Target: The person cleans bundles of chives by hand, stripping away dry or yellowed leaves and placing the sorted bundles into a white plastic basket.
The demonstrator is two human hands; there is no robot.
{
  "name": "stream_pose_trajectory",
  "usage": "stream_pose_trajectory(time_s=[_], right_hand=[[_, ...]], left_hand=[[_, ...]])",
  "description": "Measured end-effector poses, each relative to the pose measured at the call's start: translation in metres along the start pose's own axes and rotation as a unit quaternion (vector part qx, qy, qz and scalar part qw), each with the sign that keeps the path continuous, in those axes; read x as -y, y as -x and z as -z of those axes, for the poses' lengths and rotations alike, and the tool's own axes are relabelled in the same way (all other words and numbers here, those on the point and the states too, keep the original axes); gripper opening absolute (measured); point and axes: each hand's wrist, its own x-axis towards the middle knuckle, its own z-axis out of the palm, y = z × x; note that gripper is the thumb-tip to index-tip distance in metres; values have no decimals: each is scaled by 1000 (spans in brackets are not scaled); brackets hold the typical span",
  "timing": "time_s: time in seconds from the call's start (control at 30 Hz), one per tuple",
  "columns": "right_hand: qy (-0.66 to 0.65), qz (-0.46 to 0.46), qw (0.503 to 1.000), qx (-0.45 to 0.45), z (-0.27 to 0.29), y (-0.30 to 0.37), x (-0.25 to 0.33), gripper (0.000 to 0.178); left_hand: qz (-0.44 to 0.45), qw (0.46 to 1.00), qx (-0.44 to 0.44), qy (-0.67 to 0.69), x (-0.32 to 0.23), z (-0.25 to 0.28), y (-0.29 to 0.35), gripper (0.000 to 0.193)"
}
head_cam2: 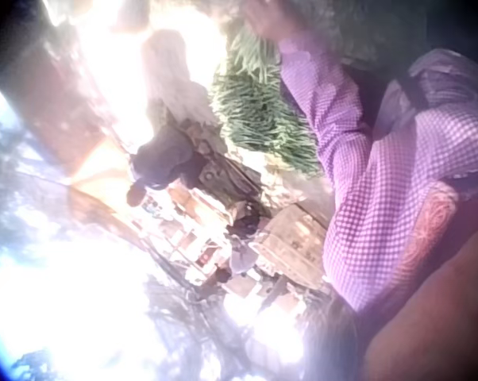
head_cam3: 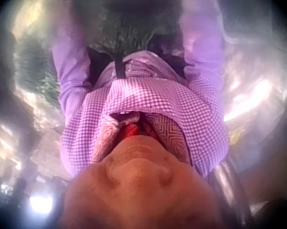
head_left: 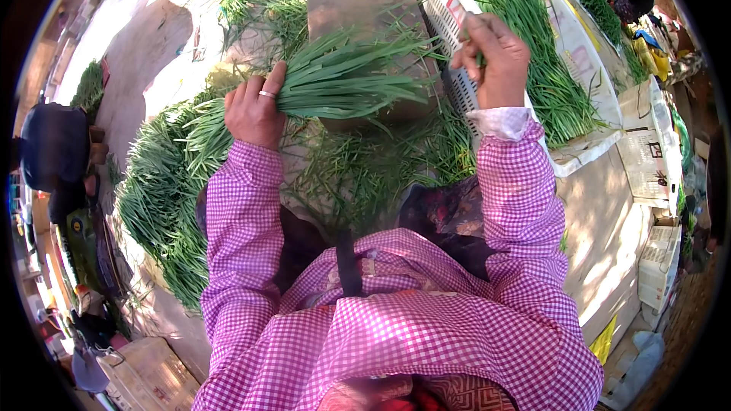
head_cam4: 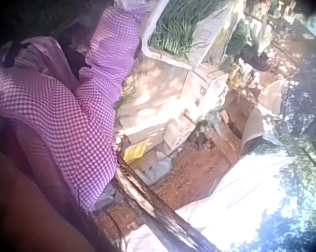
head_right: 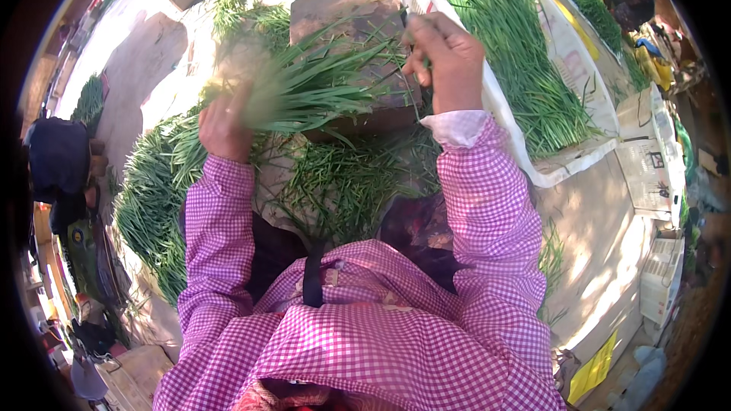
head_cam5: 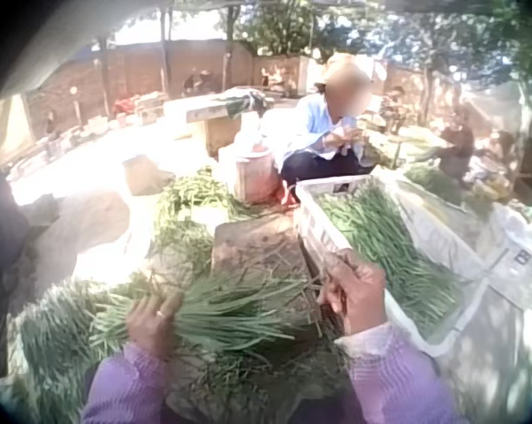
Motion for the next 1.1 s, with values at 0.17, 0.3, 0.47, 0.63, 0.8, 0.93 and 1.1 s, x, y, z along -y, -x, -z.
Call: stream_pose_trajectory(time_s=[0.17, 0.3, 0.47, 0.63, 0.8, 0.93, 1.1], right_hand=[[29, -53, 998, -13, 2, -6, -2, 25], [324, -107, 932, 123, -3, -1, -21, 37], [370, -37, 909, 189, 1, 8, -53, 42], [392, -116, 885, 221, -13, 5, -38, 18], [130, -110, 978, 123, -12, 7, -18, 21], [-30, -60, 998, -4, 8, -7, -7, 28], [70, -30, 984, 162, 11, 1, 2, 33]], left_hand=[[16, 999, -20, 24, 9, 10, -6, 54], [24, 999, -19, 29, 1, 6, -4, 51], [19, 994, -54, 97, -8, 3, -5, 49], [24, 987, -82, 137, -7, 5, -6, 49], [5, 992, -76, 96, -4, 7, -5, 47], [27, 997, -50, 61, 1, 8, -4, 47], [40, 998, -30, 26, 6, 8, -2, 48]])
